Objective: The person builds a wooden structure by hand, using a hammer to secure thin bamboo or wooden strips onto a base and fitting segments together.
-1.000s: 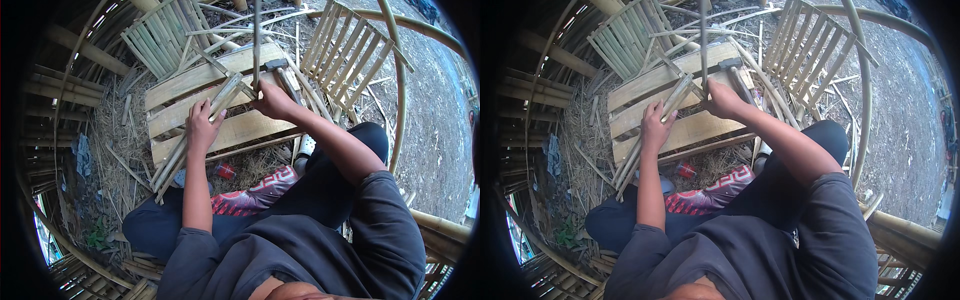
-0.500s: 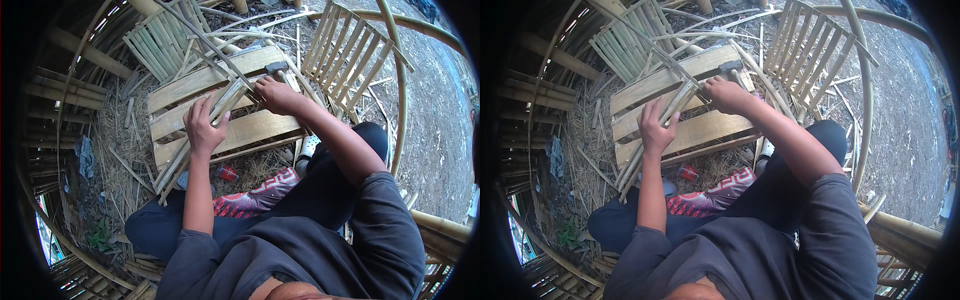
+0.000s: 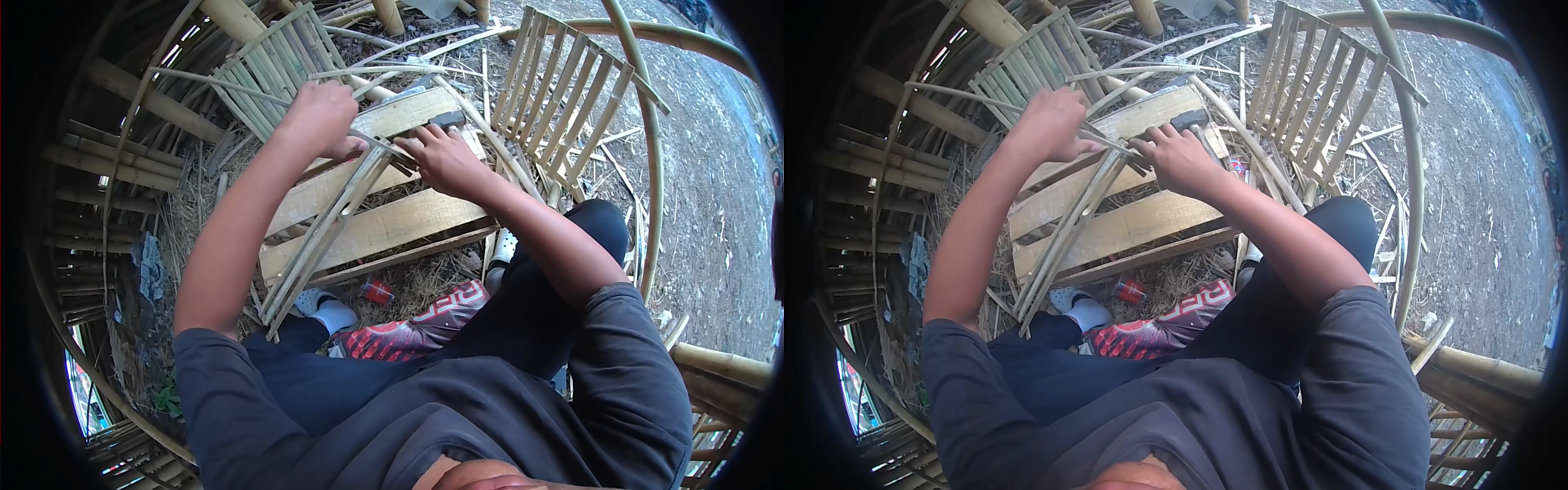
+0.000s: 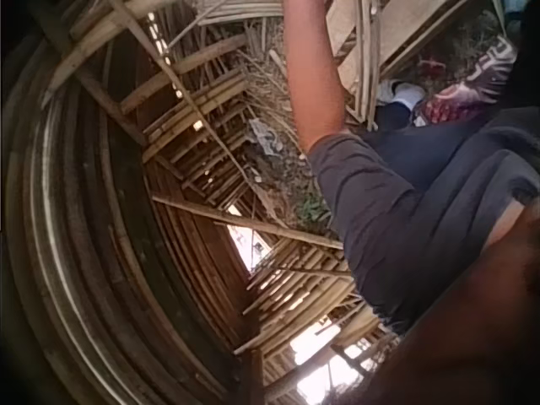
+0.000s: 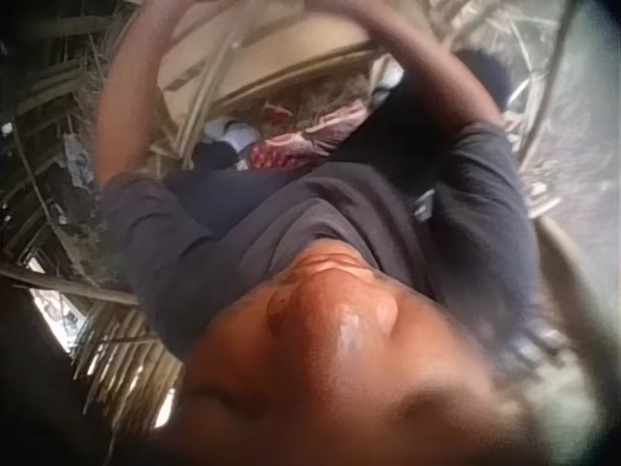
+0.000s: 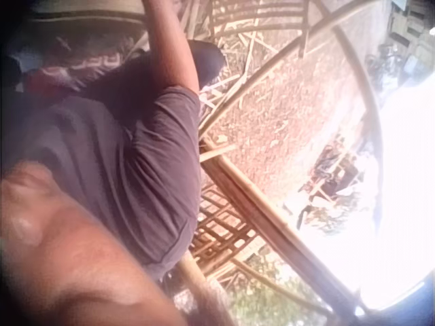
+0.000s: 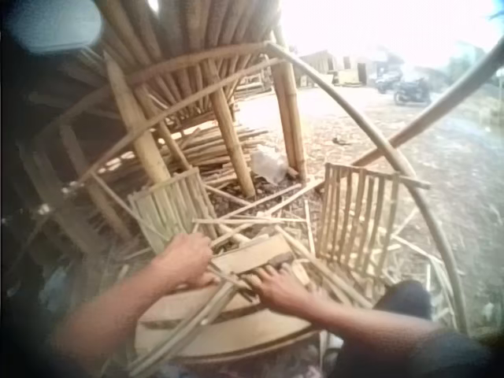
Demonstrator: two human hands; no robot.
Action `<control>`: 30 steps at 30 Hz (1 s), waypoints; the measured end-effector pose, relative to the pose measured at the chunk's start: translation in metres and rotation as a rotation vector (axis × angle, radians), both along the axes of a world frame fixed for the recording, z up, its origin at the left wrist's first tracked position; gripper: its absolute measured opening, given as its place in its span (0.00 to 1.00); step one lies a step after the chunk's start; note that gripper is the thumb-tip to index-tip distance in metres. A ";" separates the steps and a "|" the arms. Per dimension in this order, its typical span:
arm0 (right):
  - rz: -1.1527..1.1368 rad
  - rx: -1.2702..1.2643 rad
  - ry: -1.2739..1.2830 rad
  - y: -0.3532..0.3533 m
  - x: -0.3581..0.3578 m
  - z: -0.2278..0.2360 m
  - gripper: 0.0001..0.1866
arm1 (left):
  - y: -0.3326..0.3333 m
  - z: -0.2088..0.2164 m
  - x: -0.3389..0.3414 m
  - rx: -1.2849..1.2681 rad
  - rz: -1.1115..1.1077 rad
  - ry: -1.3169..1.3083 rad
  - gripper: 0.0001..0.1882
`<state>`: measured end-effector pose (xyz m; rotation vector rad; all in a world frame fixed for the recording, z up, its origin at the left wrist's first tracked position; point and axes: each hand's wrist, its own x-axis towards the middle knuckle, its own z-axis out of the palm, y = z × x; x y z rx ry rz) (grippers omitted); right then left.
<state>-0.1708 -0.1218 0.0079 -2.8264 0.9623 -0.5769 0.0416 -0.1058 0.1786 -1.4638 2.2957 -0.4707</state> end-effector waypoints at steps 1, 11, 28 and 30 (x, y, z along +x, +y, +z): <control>-0.030 -0.055 -0.091 0.002 -0.003 0.002 0.31 | -0.007 0.004 -0.001 0.155 0.121 0.031 0.27; -0.140 1.098 0.198 0.010 -0.006 0.008 0.35 | 0.010 -0.030 0.016 0.272 0.169 0.125 0.30; -0.413 1.293 -0.663 0.033 0.032 -0.071 0.23 | 0.072 -0.097 0.010 0.123 0.542 0.484 0.33; -0.365 1.340 -0.688 0.033 0.029 -0.069 0.19 | 0.078 -0.094 0.006 0.260 0.702 0.573 0.32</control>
